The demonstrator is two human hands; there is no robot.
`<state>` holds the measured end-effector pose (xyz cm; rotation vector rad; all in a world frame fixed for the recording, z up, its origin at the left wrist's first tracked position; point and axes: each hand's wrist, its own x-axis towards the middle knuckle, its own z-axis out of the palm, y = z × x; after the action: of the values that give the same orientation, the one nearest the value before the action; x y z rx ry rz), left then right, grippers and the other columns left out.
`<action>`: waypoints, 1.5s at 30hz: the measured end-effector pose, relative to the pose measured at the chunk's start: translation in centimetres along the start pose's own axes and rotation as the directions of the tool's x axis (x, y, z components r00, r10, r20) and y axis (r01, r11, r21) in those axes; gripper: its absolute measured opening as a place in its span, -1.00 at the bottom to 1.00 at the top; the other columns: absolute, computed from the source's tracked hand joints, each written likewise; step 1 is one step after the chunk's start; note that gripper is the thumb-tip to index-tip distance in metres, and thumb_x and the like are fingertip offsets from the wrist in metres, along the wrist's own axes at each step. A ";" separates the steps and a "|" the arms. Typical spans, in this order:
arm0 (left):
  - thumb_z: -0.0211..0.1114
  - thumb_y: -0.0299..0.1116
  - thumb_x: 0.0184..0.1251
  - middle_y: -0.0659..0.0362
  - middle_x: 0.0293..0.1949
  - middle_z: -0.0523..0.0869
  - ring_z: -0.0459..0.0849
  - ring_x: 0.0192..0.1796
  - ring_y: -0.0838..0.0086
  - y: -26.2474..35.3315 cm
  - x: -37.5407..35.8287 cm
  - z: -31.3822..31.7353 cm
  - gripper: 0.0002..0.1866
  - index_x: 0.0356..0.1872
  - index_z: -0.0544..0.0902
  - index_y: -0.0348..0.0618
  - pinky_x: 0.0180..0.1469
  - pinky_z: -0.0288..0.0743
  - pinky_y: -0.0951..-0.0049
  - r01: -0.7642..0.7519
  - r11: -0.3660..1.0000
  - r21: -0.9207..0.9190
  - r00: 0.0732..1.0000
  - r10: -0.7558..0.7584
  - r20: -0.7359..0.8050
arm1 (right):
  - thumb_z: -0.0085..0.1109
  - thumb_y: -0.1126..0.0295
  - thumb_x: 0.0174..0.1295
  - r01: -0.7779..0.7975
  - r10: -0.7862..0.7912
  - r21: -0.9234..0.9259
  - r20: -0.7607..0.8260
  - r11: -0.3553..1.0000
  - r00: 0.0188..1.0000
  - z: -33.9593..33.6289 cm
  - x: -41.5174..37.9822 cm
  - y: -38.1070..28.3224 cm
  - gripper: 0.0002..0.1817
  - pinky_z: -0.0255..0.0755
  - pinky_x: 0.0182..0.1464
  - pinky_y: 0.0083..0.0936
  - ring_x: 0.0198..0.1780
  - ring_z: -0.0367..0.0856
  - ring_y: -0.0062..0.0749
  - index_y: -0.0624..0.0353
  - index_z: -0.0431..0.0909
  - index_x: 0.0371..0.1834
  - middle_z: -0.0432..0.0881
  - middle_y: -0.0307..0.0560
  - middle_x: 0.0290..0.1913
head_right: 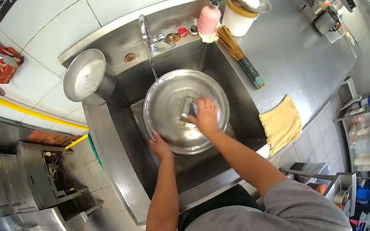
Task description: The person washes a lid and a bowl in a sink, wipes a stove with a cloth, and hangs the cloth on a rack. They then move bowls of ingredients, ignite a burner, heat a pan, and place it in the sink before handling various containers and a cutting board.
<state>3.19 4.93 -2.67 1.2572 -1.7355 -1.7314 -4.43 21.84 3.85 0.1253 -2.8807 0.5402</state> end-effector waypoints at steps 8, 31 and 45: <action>0.16 -0.09 0.42 -0.15 -0.13 0.66 0.63 -0.09 0.10 -0.8 0.7 0.3 -0.54 -0.10 0.54 -0.44 0.00 0.43 0.23 -0.029 0.996 0.081 0.999 0.031 -0.024 | 0.39 0.19 0.03 -0.028 0.036 0.067 -0.129 0.997 0.991 -0.3 3.2 3.2 -0.46 0.32 0.15 -0.12 0.14 0.42 0.06 0.21 0.43 0.02 0.47 0.10 0.07; 0.14 -0.07 0.40 -0.21 -0.23 0.66 0.62 -0.15 -0.08 1.1 -0.4 -0.3 -0.52 -0.12 0.53 -0.44 -0.05 0.43 0.12 -0.107 0.948 0.301 0.994 0.104 0.026 | 0.27 0.28 0.15 0.041 -0.028 0.116 -0.115 0.992 0.993 -0.9 0.8 9.3 -0.63 0.23 0.29 -0.02 0.28 0.32 0.17 0.20 0.48 -0.03 0.43 0.19 0.19; -0.08 0.06 0.51 -0.01 0.05 0.57 0.54 0.06 0.12 1.0 0.3 -0.3 -0.44 0.02 0.48 -0.36 0.18 0.35 0.23 0.218 0.813 -0.540 0.973 -0.221 0.060 | 0.09 0.30 0.12 0.860 -0.836 0.061 0.275 0.507 0.474 2.7 2.0 -11.2 -0.64 0.12 0.37 -0.05 0.36 0.26 0.06 0.14 0.54 -0.01 0.42 0.11 0.25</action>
<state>2.99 4.37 -1.78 1.2179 -0.9901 -2.1431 -5.50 10.33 5.71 1.6458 -2.5550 0.1771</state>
